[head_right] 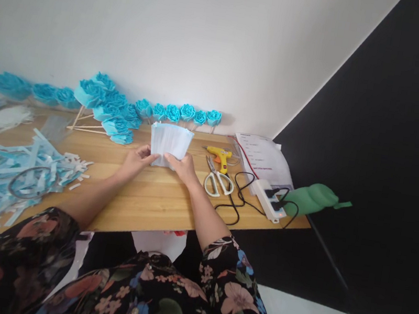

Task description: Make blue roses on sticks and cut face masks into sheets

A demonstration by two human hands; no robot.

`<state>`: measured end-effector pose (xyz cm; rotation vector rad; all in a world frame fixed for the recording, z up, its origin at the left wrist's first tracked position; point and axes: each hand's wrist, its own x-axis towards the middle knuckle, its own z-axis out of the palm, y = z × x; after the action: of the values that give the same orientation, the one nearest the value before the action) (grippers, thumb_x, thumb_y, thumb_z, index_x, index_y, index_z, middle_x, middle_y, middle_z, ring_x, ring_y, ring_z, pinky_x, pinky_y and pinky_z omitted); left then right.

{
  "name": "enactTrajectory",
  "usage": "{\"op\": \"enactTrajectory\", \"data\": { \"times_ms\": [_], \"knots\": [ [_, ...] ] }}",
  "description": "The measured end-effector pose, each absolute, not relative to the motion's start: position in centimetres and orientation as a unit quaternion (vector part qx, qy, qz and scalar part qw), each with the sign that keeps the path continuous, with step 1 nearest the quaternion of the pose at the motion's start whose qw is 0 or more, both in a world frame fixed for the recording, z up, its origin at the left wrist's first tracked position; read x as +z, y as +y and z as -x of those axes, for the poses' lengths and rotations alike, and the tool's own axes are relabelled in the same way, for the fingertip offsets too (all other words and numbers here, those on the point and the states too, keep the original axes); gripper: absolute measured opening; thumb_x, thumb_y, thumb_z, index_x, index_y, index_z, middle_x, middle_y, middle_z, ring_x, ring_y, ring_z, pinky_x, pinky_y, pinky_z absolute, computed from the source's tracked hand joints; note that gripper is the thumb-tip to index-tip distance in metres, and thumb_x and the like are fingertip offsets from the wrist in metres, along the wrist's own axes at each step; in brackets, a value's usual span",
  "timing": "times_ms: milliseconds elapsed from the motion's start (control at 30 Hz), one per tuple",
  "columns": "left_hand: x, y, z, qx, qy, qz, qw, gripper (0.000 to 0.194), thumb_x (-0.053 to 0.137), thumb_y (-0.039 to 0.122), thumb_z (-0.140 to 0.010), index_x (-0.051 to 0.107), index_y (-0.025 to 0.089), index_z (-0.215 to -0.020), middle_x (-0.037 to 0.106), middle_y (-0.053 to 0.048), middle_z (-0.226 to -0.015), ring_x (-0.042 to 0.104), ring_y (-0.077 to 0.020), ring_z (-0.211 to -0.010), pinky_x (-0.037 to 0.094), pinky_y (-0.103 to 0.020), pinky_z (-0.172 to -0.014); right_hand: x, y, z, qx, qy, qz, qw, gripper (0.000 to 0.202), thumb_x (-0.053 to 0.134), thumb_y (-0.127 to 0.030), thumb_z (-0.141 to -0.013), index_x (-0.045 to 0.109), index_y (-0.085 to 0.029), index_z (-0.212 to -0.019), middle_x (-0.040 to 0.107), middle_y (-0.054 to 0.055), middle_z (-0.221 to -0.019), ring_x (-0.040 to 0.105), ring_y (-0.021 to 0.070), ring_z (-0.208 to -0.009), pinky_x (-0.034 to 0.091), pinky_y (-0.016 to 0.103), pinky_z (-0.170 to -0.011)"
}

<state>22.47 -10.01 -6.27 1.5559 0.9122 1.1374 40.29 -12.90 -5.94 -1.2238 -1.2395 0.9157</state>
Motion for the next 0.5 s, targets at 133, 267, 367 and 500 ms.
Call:
{"op": "enactTrajectory", "data": {
  "times_ms": [133, 267, 367, 500],
  "knots": [
    [-6.4, -10.0, -22.4, 0.481, 0.38, -0.643, 0.459, 0.033, 0.073, 0.049, -0.073, 0.062, 0.018, -0.08, 0.062, 0.0, -0.076, 0.057, -0.016, -0.073, 0.047, -0.028, -0.071, -5.8, -13.1, -40.2, 0.398, -0.539, 0.497, 0.552, 0.043, 0.077, -0.046, -0.071, 0.077, -0.015, -0.1, 0.078, 0.008, -0.103, 0.072, 0.0239, -0.095, 0.056, 0.032, -0.083],
    [-6.8, -9.5, -22.5, 0.468, 0.371, -0.639, 0.486, 0.039, 0.075, 0.049, -0.07, 0.061, 0.018, -0.088, 0.062, -0.001, -0.079, 0.058, -0.0165, -0.074, 0.05, -0.029, -0.071, -5.9, -12.8, -40.2, 0.423, -0.54, 0.506, 0.523, 0.043, 0.078, -0.048, -0.069, 0.078, -0.013, -0.095, 0.078, 0.008, -0.096, 0.072, 0.0235, -0.088, 0.056, 0.032, -0.078],
    [-7.3, -9.2, -22.5, 0.469, 0.376, -0.638, 0.481, 0.035, 0.072, 0.048, -0.072, 0.06, 0.018, -0.086, 0.061, 0.0, -0.077, 0.06, -0.0172, -0.075, 0.052, -0.03, -0.072, -5.6, -12.9, -40.3, 0.421, -0.535, 0.513, 0.522, 0.043, 0.078, -0.047, -0.069, 0.078, -0.012, -0.093, 0.078, 0.008, -0.091, 0.071, 0.0227, -0.083, 0.054, 0.03, -0.072],
    [-7.7, -9.0, -22.3, 0.475, 0.386, -0.637, 0.469, 0.033, 0.069, 0.047, -0.074, 0.062, 0.018, -0.087, 0.062, 0.0, -0.075, 0.06, -0.0175, -0.074, 0.051, -0.03, -0.07, -5.3, -12.9, -40.4, 0.424, -0.535, 0.513, 0.521, 0.044, 0.078, -0.048, -0.068, 0.078, -0.011, -0.091, 0.077, 0.007, -0.085, 0.069, 0.0211, -0.078, 0.053, 0.028, -0.068]
  ]
}}
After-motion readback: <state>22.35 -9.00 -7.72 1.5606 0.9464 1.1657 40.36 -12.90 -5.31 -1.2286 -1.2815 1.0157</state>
